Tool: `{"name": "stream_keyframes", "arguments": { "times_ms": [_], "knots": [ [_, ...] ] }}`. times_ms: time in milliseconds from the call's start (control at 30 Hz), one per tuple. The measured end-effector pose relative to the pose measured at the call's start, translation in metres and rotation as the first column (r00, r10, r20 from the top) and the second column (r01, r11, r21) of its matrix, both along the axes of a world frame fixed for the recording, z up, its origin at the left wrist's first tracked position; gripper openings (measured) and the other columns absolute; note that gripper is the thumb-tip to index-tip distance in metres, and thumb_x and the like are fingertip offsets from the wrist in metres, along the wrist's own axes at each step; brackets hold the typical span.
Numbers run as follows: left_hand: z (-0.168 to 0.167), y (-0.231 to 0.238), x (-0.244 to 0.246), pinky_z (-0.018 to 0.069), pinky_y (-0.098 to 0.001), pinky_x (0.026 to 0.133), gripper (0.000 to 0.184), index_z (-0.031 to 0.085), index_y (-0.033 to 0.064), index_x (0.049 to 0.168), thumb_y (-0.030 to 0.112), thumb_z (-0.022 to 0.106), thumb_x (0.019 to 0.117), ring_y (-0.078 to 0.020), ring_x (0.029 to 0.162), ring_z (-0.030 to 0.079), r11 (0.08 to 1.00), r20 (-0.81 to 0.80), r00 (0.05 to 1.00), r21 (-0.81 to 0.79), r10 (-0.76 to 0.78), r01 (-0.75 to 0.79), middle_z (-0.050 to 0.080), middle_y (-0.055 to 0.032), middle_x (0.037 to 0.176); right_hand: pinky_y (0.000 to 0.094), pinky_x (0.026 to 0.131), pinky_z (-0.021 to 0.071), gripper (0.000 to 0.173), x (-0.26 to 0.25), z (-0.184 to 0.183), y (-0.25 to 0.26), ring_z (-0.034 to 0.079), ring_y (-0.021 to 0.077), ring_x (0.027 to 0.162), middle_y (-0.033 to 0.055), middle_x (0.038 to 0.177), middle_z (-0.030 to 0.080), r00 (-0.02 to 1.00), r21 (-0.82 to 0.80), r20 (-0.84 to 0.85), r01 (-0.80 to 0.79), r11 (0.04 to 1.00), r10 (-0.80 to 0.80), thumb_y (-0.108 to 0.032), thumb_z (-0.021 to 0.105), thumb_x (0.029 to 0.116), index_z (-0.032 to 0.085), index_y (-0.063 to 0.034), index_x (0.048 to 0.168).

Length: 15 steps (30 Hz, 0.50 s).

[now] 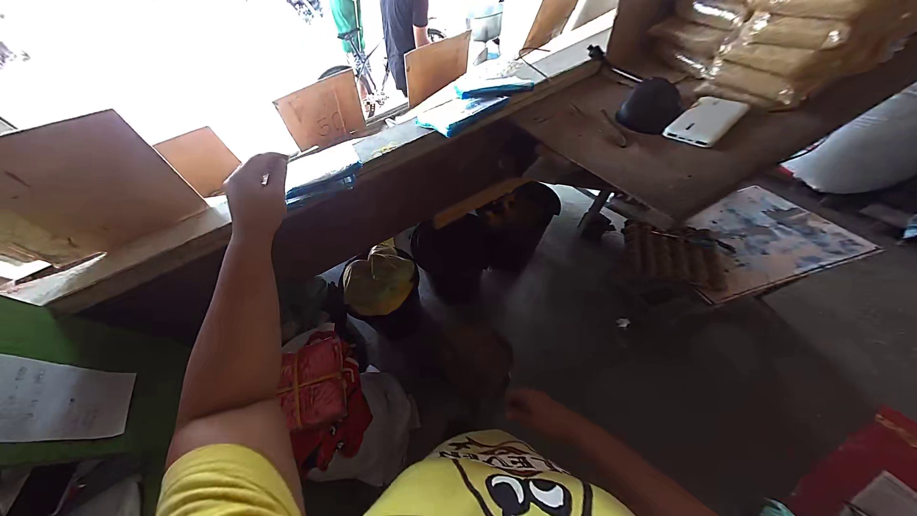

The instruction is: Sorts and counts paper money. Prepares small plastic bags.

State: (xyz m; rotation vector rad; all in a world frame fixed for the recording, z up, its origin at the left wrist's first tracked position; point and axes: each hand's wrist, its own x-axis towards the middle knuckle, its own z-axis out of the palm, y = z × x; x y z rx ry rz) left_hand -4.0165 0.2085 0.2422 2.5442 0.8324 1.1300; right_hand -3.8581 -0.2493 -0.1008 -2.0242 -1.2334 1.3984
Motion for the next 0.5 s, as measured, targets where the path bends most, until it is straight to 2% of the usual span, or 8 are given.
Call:
{"name": "stream_keyframes", "arguments": {
  "times_ms": [67, 100, 200, 233, 333, 400, 467, 500],
  "knots": [
    [0.008, 0.027, 0.009, 0.0467, -0.0481, 0.101, 0.044, 0.070, 0.0031, 0.121, 0.035, 0.042, 0.1096, -0.0244, 0.111, 0.065, 0.979, -0.046, 0.998, -0.200, 0.035, -0.044, 0.070, -0.0184, 0.117, 0.0556, 0.104, 0.0506, 0.037, 0.031, 0.010, -0.007, 0.066, 0.0365, 0.116, 0.0240, 0.124, 0.067, 0.977, 0.035, 0.033, 0.211, 0.977, -0.212, -0.024, 0.062, 0.1035, 0.063, 0.0009, 0.131],
    [0.009, 0.041, 0.009, 0.0443, -0.0532, 0.105, 0.049, 0.069, 0.0034, 0.125, 0.039, 0.038, 0.1102, -0.0284, 0.119, 0.063, 0.964, -0.088, 0.995, -0.261, 0.034, -0.056, 0.068, -0.0203, 0.124, 0.0547, 0.105, 0.0501, 0.039, 0.043, 0.021, -0.009, 0.065, 0.0364, 0.117, 0.0246, 0.126, 0.066, 0.959, 0.040, 0.043, 0.280, 0.959, -0.281, -0.023, 0.062, 0.1040, 0.061, 0.0009, 0.135],
    [-0.013, 0.067, 0.006, 0.0388, -0.0435, 0.114, 0.057, 0.061, 0.0069, 0.140, 0.045, 0.028, 0.1113, -0.0214, 0.133, 0.054, 0.932, -0.097, 0.995, -0.361, -0.023, -0.014, 0.060, -0.0164, 0.141, 0.0541, 0.109, 0.0465, 0.037, 0.073, 0.078, -0.005, 0.062, 0.0365, 0.124, 0.0240, 0.133, 0.064, 0.924, 0.054, 0.175, 0.335, 0.941, -0.339, -0.018, 0.056, 0.1070, 0.059, 0.0017, 0.138],
    [-0.022, 0.069, 0.006, 0.0397, -0.0388, 0.113, 0.058, 0.059, 0.0084, 0.141, 0.047, 0.027, 0.1110, -0.0172, 0.132, 0.054, 0.930, -0.083, 0.996, -0.367, -0.034, 0.001, 0.059, -0.0140, 0.141, 0.0550, 0.108, 0.0476, 0.034, 0.085, 0.094, -0.002, 0.063, 0.0367, 0.122, 0.0234, 0.130, 0.065, 0.904, 0.131, 0.252, 0.320, 0.938, -0.344, -0.015, 0.058, 0.1059, 0.061, 0.0022, 0.134],
    [-0.033, 0.072, 0.003, 0.0263, -0.0418, 0.124, 0.064, 0.055, 0.0088, 0.145, 0.051, 0.025, 0.1077, -0.0243, 0.148, 0.039, 0.964, -0.165, 0.974, -0.239, -0.156, 0.114, 0.050, -0.0165, 0.152, 0.0592, 0.106, 0.0489, 0.026, 0.120, 0.140, 0.024, 0.064, 0.0393, 0.119, 0.0229, 0.124, 0.067, 0.803, 0.420, 0.462, 0.176, 0.890, -0.377, -0.012, 0.063, 0.1021, 0.068, 0.0017, 0.123],
    [-0.035, 0.077, 0.000, 0.0235, -0.0444, 0.126, 0.068, 0.052, 0.0134, 0.149, 0.058, 0.022, 0.1071, -0.0242, 0.152, 0.033, 0.965, -0.207, 0.956, -0.206, -0.206, 0.163, 0.046, -0.0120, 0.158, 0.0579, 0.107, 0.0479, 0.024, 0.137, 0.176, 0.059, 0.062, 0.0392, 0.122, 0.0217, 0.124, 0.067, 0.714, 0.531, 0.569, 0.059, 0.845, -0.408, -0.015, 0.064, 0.1013, 0.071, -0.0007, 0.119],
    [-0.038, 0.078, -0.004, 0.0300, -0.0501, 0.122, 0.073, 0.048, 0.0157, 0.152, 0.063, 0.019, 0.1054, -0.0239, 0.148, 0.040, 0.968, -0.255, 0.950, -0.217, -0.183, 0.128, 0.047, -0.0101, 0.157, 0.0553, 0.107, 0.0482, 0.022, 0.151, 0.203, 0.102, 0.063, 0.0378, 0.121, 0.0199, 0.121, 0.069, 0.603, 0.641, 0.642, -0.083, 0.763, -0.473, -0.017, 0.065, 0.0983, 0.074, -0.0030, 0.113],
    [-0.041, 0.078, -0.006, 0.0369, -0.0550, 0.116, 0.072, 0.050, 0.0134, 0.150, 0.063, 0.022, 0.1054, -0.0277, 0.141, 0.048, 0.970, -0.251, 0.957, -0.225, -0.144, 0.087, 0.052, -0.0135, 0.151, 0.0539, 0.107, 0.0486, 0.021, 0.157, 0.215, 0.125, 0.063, 0.0363, 0.121, 0.0183, 0.119, 0.069, 0.555, 0.683, 0.653, -0.135, 0.718, -0.516, -0.018, 0.066, 0.0975, 0.075, -0.0039, 0.110]
  ]
}}
